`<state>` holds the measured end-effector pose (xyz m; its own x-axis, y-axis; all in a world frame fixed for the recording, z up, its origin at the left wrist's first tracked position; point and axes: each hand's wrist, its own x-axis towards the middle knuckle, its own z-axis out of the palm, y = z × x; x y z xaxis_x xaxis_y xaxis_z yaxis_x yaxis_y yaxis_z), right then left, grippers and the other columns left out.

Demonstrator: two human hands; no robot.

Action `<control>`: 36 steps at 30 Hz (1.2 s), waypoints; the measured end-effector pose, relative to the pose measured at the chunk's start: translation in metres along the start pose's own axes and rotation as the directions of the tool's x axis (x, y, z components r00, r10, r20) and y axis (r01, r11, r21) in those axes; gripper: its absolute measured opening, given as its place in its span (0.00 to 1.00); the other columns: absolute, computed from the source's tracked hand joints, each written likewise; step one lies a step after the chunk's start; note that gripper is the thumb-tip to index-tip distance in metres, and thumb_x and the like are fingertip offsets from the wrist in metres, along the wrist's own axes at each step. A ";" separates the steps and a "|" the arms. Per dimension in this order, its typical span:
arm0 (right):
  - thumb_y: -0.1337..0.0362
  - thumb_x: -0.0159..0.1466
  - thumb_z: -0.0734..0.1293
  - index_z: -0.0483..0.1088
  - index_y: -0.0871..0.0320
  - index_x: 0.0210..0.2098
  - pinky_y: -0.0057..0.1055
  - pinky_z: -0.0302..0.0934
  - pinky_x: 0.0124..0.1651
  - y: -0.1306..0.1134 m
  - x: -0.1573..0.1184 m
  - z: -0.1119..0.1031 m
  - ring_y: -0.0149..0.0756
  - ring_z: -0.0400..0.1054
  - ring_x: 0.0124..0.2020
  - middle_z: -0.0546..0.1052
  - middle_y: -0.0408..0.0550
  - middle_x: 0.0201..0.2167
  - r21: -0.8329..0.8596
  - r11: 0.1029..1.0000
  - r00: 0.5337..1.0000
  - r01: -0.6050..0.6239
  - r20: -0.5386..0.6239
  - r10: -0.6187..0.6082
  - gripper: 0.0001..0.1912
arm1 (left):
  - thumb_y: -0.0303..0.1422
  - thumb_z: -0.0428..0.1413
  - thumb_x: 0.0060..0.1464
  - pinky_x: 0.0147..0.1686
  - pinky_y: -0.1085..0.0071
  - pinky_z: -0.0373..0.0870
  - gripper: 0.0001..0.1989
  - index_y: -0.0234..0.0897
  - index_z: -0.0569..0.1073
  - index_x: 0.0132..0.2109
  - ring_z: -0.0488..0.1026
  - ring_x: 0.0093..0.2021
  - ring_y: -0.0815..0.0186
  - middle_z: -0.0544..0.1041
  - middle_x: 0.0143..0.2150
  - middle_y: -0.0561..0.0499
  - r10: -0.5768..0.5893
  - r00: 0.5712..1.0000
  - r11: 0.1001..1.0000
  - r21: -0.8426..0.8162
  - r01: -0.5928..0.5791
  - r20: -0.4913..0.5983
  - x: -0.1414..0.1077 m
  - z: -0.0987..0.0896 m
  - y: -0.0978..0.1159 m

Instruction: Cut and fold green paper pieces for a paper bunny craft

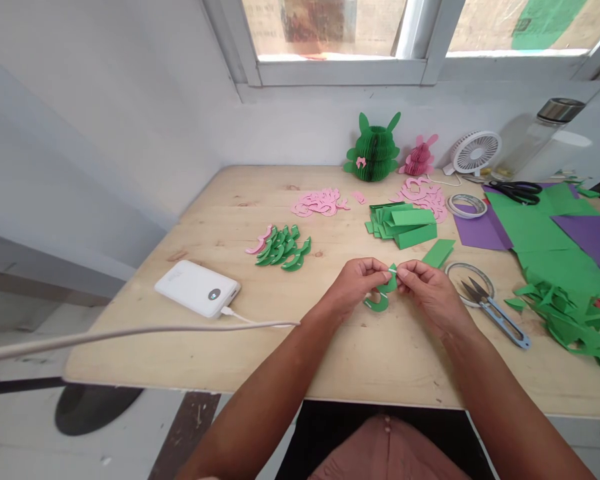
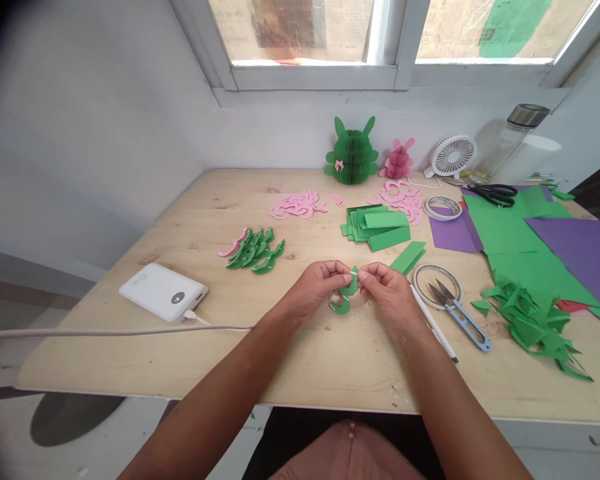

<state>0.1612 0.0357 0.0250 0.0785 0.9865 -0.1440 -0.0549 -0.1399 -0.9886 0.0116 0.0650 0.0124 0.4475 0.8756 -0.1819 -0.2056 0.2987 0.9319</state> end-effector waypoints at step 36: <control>0.50 0.51 0.73 0.71 0.57 0.26 0.28 0.55 0.32 -0.001 0.000 -0.001 0.29 0.60 0.26 0.70 0.42 0.23 0.034 0.999 0.999 -0.019 0.033 0.018 0.17 | 0.33 0.61 0.45 0.19 0.79 0.61 0.10 0.31 0.70 0.30 0.64 0.21 0.76 0.70 0.26 0.53 0.015 1.000 1.000 0.002 -0.015 -0.002 0.002 -0.001 -0.001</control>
<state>0.1623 0.0356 0.0261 0.0443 0.9861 -0.1599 -0.0901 -0.1555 -0.9837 0.0120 0.0663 0.0108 0.4430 0.8805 -0.1687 -0.2105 0.2851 0.9351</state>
